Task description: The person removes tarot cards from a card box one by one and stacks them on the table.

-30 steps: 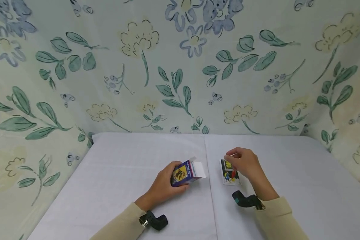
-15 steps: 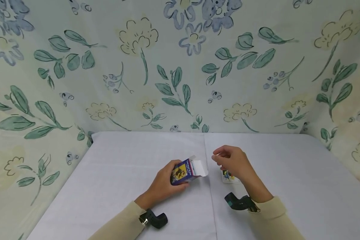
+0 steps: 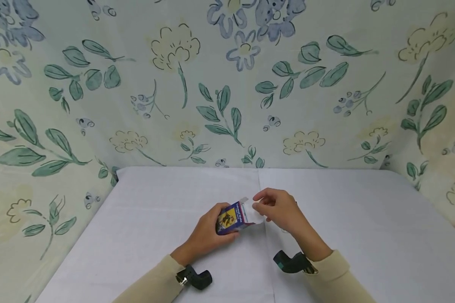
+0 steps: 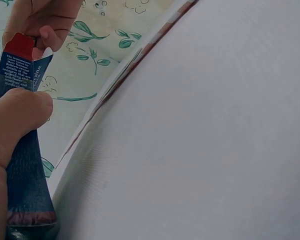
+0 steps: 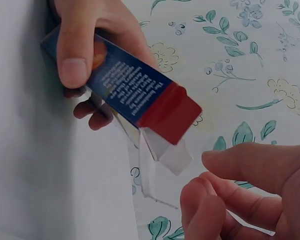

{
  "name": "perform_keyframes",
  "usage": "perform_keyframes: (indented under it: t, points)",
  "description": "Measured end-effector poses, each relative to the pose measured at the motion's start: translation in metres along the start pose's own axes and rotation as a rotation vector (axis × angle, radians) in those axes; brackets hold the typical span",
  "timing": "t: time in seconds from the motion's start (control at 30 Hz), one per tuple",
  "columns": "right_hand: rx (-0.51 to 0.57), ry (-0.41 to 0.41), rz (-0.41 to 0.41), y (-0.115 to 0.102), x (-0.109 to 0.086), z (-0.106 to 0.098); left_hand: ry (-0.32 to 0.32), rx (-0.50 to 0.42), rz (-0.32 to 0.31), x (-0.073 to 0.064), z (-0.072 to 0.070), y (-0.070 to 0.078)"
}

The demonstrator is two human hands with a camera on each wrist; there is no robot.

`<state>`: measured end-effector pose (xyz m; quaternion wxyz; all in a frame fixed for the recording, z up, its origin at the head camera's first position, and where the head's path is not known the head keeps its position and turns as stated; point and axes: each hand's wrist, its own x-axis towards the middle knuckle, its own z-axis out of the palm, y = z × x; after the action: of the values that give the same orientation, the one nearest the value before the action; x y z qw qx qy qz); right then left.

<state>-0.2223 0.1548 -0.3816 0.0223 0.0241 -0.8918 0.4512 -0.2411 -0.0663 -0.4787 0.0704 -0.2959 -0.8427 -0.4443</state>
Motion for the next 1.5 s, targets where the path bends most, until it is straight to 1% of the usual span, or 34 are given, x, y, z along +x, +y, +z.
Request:
perform_keyframes:
  t: [0.23, 0.47, 0.67, 0.9, 1.03, 1.27, 1.5]
  points:
    - [-0.008, -0.015, -0.023, 0.0, 0.0, 0.011, 0.002, -0.004, 0.001, 0.002, -0.002, 0.001]
    - [0.005, -0.046, -0.007, 0.003, -0.001, 0.019, -0.014, -0.01, -0.011, 0.001, -0.002, 0.001]
    - [-0.003, -0.038, -0.008, 0.007, 0.0, 0.024, -0.006, -0.016, 0.014, 0.001, -0.001, 0.001]
    - [-0.016, -0.021, -0.008, 0.01, -0.003, 0.031, -0.006, -0.014, 0.041, 0.0, 0.001, -0.003]
    - [-0.036, -0.012, -0.015, 0.009, -0.002, 0.031, 0.002, -0.01, 0.049, 0.0, 0.0, -0.003]
    - [-0.034, -0.045, 0.029, 0.008, -0.004, 0.03, -0.014, -0.013, 0.033, -0.001, 0.0, -0.002]
    - [-0.012, -0.048, 0.05, 0.006, -0.002, 0.026, 0.0, -0.002, 0.04, -0.001, 0.0, -0.003]
